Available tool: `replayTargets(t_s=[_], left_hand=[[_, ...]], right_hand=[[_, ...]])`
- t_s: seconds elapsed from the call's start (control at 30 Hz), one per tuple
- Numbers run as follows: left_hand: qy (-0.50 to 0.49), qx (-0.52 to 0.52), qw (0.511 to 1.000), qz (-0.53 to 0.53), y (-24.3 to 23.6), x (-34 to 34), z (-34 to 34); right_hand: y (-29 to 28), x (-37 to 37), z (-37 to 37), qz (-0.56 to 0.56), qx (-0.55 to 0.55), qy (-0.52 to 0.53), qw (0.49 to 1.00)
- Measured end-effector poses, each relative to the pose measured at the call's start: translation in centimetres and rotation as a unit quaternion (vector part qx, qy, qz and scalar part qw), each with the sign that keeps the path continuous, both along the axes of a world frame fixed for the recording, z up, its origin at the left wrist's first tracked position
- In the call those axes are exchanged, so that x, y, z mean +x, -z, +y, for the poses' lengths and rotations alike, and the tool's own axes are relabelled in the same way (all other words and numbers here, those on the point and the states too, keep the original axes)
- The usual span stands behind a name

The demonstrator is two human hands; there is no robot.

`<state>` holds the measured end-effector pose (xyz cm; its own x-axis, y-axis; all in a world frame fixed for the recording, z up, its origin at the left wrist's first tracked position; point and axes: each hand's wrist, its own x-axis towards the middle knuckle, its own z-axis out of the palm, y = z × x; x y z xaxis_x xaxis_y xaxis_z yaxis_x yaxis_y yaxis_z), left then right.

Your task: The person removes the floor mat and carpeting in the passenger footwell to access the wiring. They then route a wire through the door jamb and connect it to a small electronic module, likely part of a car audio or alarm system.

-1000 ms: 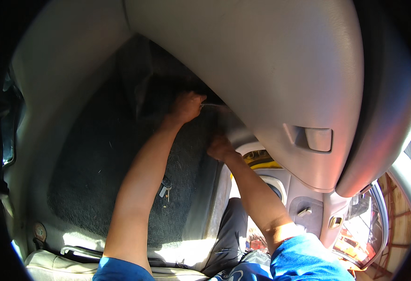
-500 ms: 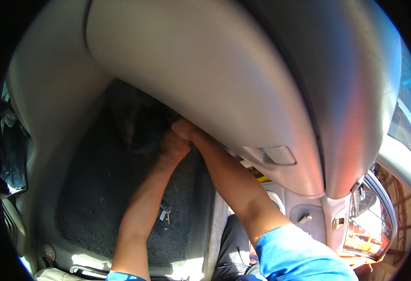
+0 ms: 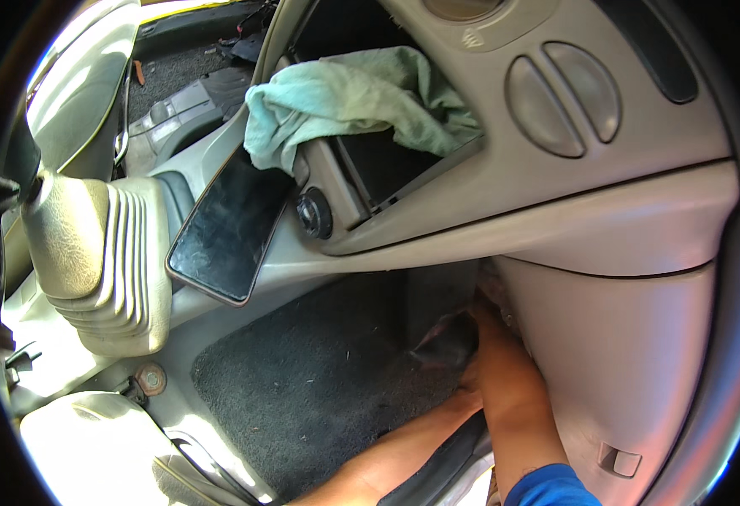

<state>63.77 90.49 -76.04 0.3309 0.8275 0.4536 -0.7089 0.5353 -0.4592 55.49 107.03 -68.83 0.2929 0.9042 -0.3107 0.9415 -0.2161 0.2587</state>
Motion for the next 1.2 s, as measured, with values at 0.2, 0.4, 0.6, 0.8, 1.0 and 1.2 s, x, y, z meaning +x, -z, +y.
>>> replayTargets(t_s=[0.2, 0.4, 0.6, 0.8, 1.0, 1.2], left_hand=[[-0.184, 0.063, 0.834, 0.517, -1.3, -0.8, -0.5], [-0.235, 0.133, 0.574, 0.773, -2.4, -1.0, -0.9], [-0.250, 0.147, 0.512, 0.809, -3.4, -2.3, -1.0], [-0.274, 0.200, 0.463, 0.819, -4.9, -6.8, 0.8], [-0.254, 0.364, 0.454, 0.773, -6.6, -11.4, 3.3], [-0.289, 0.513, 0.321, 0.741, -6.2, -12.7, 4.2]], right_hand=[[1.9, -1.4, 2.8, -0.016, 0.005, -0.016, 1.000], [2.8, -1.3, 2.9, -0.021, 0.008, -0.019, 1.000], [1.3, 0.6, 3.2, -0.034, 0.032, -0.012, 0.999], [-2.5, 3.7, -1.5, -0.025, 0.093, 0.020, 0.995], [-4.6, 6.5, -6.9, 0.056, 0.101, 0.061, 0.991], [1.1, 16.6, -9.2, 0.104, 0.083, 0.045, 0.990]])
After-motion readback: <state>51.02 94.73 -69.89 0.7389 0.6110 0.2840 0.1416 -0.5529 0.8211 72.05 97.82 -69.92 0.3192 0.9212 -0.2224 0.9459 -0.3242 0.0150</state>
